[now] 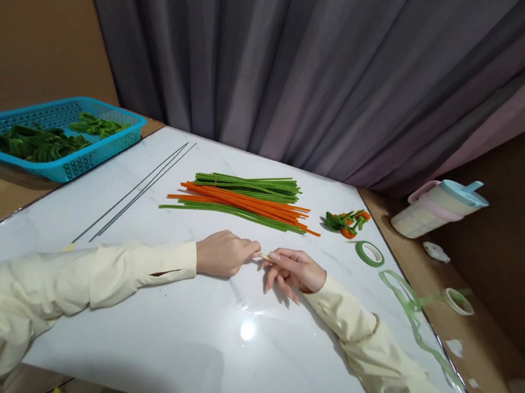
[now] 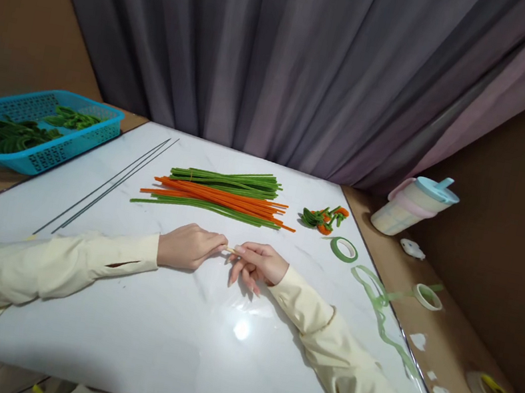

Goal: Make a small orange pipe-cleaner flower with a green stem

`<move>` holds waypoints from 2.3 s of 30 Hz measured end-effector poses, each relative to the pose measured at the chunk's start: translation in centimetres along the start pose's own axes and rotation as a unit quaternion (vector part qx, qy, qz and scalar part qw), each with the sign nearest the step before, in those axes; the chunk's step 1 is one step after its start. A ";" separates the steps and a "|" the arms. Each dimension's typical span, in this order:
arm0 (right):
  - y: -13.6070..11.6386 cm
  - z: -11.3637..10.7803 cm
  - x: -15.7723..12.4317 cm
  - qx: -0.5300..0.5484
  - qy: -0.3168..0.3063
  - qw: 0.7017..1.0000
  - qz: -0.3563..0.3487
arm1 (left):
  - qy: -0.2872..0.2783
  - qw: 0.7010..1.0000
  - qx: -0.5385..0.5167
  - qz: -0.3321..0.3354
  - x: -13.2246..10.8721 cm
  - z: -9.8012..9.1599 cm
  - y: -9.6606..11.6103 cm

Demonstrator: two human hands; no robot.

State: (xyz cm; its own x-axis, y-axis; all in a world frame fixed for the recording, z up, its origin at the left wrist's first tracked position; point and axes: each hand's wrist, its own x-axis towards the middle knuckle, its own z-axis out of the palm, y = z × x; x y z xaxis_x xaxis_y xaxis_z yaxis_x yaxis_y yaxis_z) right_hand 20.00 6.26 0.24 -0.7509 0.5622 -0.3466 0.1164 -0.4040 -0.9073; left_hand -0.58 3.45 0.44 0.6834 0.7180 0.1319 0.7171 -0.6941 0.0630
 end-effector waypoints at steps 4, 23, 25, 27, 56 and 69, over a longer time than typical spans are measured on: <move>0.0 0.0 0.0 0.001 -0.001 1.000 0.004 | -0.008 1.000 0.005 -0.002 0.0 -0.2 0.0; 0.0 0.1 0.0 0.001 -0.011 1.000 -0.001 | -0.030 1.000 0.001 0.001 0.0 -0.5 0.1; 0.0 0.1 0.0 0.000 -0.008 1.000 0.000 | -0.032 0.999 0.005 0.001 0.0 -0.5 0.1; -0.1 0.1 0.0 0.000 -0.007 1.000 0.000 | -0.032 0.999 0.008 0.001 0.0 -0.5 0.1; -0.1 0.1 -0.1 -0.009 -0.007 1.000 0.000 | -0.023 1.000 -0.001 0.005 0.0 -0.3 0.0; -0.1 0.1 -0.1 -0.005 -0.015 1.000 0.000 | -0.035 0.999 0.012 0.007 0.0 -0.4 0.1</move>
State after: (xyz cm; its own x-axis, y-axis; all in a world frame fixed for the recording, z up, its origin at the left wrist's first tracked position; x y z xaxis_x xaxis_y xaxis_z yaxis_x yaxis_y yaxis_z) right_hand 19.99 6.19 0.40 -0.7695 0.5410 -0.3393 0.1228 -0.3960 -0.9100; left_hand -0.51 3.36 0.88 0.7001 0.7113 0.0628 0.7105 -0.7027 0.0378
